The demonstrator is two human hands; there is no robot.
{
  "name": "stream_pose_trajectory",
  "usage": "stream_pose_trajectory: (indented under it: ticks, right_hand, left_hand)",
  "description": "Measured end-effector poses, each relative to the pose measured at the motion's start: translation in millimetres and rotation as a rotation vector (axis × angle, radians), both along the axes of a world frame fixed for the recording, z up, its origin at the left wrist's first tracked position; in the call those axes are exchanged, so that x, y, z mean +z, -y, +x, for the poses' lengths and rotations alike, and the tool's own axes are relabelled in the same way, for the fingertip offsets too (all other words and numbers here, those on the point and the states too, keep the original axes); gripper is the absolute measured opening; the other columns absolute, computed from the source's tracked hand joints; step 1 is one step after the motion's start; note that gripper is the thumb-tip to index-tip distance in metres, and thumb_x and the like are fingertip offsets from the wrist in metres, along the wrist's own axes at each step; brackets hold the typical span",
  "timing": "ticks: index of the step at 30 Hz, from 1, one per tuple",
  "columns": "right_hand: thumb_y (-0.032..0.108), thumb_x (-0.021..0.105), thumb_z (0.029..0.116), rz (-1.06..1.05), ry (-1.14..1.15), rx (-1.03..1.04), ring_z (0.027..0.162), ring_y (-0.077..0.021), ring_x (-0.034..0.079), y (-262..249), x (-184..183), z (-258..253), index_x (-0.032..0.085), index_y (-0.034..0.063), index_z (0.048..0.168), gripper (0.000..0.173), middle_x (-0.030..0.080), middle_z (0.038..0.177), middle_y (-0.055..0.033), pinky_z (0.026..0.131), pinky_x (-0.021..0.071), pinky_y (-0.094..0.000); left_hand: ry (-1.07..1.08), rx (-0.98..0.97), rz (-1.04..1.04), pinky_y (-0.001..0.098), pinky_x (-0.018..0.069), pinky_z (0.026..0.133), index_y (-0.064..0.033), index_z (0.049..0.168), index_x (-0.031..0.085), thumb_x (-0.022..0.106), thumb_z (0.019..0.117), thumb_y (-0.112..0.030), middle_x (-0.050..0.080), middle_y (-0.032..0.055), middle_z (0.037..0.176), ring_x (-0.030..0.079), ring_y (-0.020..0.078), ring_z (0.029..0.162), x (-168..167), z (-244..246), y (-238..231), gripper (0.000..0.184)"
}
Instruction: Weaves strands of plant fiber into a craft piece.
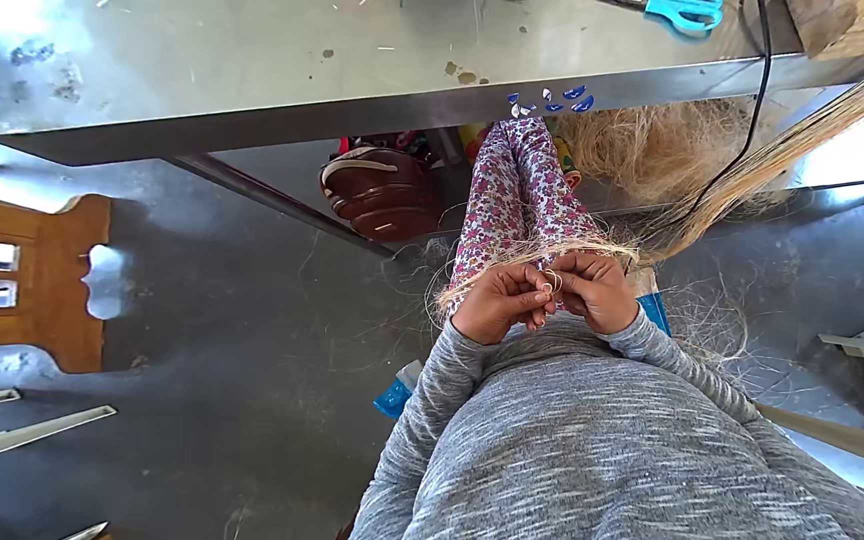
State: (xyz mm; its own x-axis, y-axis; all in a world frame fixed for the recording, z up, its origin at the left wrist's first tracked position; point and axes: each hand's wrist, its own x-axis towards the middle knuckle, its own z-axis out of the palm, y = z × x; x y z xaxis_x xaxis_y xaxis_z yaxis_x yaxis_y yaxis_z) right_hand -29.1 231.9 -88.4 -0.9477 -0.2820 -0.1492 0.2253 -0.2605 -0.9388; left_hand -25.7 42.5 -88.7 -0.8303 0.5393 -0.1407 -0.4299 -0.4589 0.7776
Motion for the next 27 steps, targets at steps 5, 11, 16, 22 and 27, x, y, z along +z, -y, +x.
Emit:
stream_pose_trajectory:
  ticks: [5, 11, 16, 22, 27]
  right_hand:
    - [-0.005, 0.065, 0.0940, 0.110, -0.141, -0.033, 0.050, 0.0051, 0.053, -0.2, 0.4, 2.0, 0.073, 0.0015, 0.096, 0.011, 0.072, 0.072, 0.0029, 0.046, 0.0440, -0.0117]
    - [-0.005, 0.066, 0.0917, 0.195, -0.244, -0.076, 0.063, 0.0027, 0.064, -0.5, -5.4, -1.2, 0.072, -0.0016, 0.097, 0.009, 0.073, 0.078, 0.0032, 0.060, 0.0553, -0.0155]
    - [-0.001, 0.068, 0.0911, 0.282, -0.372, -0.062, 0.066, 0.0030, 0.062, -16.9, -14.0, -13.1, 0.071, -0.0010, 0.094, 0.005, 0.071, 0.078, 0.0041, 0.063, 0.0546, -0.0158]
    - [-0.002, 0.066, 0.0912, 0.221, -0.427, -0.061, 0.067, 0.0032, 0.063, -25.1, -15.1, -15.5, 0.070, 0.0015, 0.093, 0.005, 0.070, 0.078, 0.0062, 0.064, 0.0540, -0.0154]
    - [0.002, 0.061, 0.0962, 0.037, -0.231, -0.073, 0.052, 0.0058, 0.050, -18.1, -15.0, -13.5, 0.070, 0.0098, 0.093, 0.013, 0.066, 0.070, 0.0095, 0.047, 0.0412, -0.0117]
  left_hand:
    - [-0.028, 0.104, -0.102, 0.0196, 0.0571, 0.056, -0.0100, 0.093, 0.069, 0.060, 0.0920, 0.007, 0.075, 0.0015, 0.081, 0.067, 0.0049, 0.060, 4.3, 2.7, -2.3, 0.019]
    - [0.003, 0.149, -0.095, 0.0184, 0.0558, 0.055, -0.0100, 0.092, 0.069, 0.058, 0.0929, 0.007, 0.074, 0.0014, 0.078, 0.066, 0.0039, 0.059, 5.5, 3.2, -2.6, 0.020]
    - [-0.094, 0.148, 0.002, 0.0177, 0.0558, 0.056, -0.0126, 0.092, 0.073, 0.064, 0.0923, 0.002, 0.075, 0.0003, 0.080, 0.066, 0.0025, 0.060, 10.0, 3.9, 6.5, 0.017]
    - [-0.151, 0.164, 0.106, 0.0152, 0.0536, 0.056, -0.0124, 0.094, 0.074, 0.067, 0.0935, -0.001, 0.074, 0.0001, 0.081, 0.064, 0.0010, 0.060, 5.6, 1.7, 9.0, 0.013]
    - [-0.144, 0.084, 0.133, 0.0152, 0.0519, 0.054, -0.0128, 0.091, 0.075, 0.071, 0.0914, -0.006, 0.072, -0.0003, 0.078, 0.062, 0.0005, 0.057, 4.6, 3.9, -0.3, 0.008]
